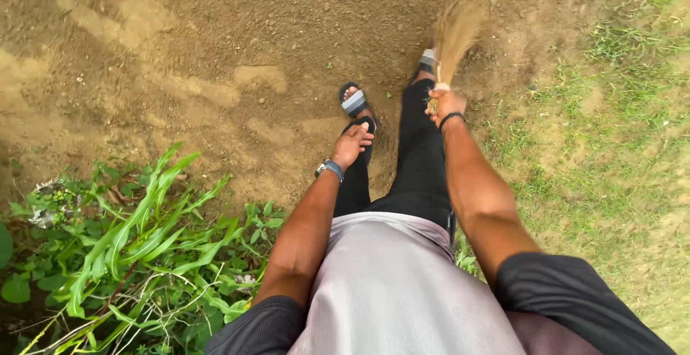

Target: Sweeping dirt and debris from an outdoor path and concrete area using a handheld broom.

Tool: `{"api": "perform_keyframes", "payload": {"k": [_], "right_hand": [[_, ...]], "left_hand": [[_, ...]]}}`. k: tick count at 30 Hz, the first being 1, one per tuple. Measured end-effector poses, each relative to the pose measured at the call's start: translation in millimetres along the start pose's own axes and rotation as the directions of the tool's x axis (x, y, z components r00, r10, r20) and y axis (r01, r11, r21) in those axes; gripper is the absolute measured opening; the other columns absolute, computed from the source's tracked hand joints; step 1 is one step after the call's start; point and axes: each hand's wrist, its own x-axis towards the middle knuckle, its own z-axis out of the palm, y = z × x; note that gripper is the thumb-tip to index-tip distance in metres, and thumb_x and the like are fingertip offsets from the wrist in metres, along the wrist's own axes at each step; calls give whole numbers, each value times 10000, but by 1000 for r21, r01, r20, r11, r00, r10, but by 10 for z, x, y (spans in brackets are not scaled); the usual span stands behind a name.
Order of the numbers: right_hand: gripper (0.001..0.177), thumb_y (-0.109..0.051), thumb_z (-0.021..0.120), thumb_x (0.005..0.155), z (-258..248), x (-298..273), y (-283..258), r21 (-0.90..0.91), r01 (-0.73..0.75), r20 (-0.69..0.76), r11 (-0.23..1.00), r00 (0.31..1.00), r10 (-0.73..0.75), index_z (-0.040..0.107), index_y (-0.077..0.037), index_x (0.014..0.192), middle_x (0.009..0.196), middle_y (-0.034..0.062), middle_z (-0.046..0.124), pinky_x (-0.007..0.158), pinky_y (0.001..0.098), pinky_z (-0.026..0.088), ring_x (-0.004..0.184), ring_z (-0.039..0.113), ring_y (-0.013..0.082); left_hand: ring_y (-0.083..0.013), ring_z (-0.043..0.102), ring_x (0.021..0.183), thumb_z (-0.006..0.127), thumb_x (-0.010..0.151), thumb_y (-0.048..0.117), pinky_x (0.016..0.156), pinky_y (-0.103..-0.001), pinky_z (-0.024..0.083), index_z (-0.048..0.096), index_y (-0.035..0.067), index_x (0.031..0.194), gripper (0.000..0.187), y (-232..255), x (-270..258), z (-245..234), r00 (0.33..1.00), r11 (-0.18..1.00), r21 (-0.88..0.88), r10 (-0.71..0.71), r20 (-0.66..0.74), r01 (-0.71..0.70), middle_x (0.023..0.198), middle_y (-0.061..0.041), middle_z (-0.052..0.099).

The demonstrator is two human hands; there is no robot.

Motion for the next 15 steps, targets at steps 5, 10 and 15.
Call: {"api": "perform_keyframes", "payload": {"k": [5,10,15], "right_hand": [[86,-146,673,875,236,501,-297,-23,123,88,992,989,-121,703,-66,879,654,85,666,334,351,408,459,617,222],[237,-45,688,888,-38,-117,-256,-81,487,247,870,855,-456,730,-73,1119,819,70,757,548,281,574,678,724,161],[361,-14,758,807,-534,-858,-696,-36,391,194,920,905,-377,700,-90,1156,798,26,694,392,311,479,549,626,150]], "left_hand": [[-122,684,893,520,1039,459,762,-285,514,644,81,1219,436,132,264,317,996,997,-20,75,-37,-76,1058,-31,755],[-107,671,889,528,1045,448,775,-264,508,639,115,1252,408,337,248,866,998,1000,19,20,-55,-19,1052,-18,749],[-109,668,864,576,1043,413,733,-276,517,690,43,1199,418,617,233,1379,998,987,151,55,-33,-50,1035,-37,750]]}}
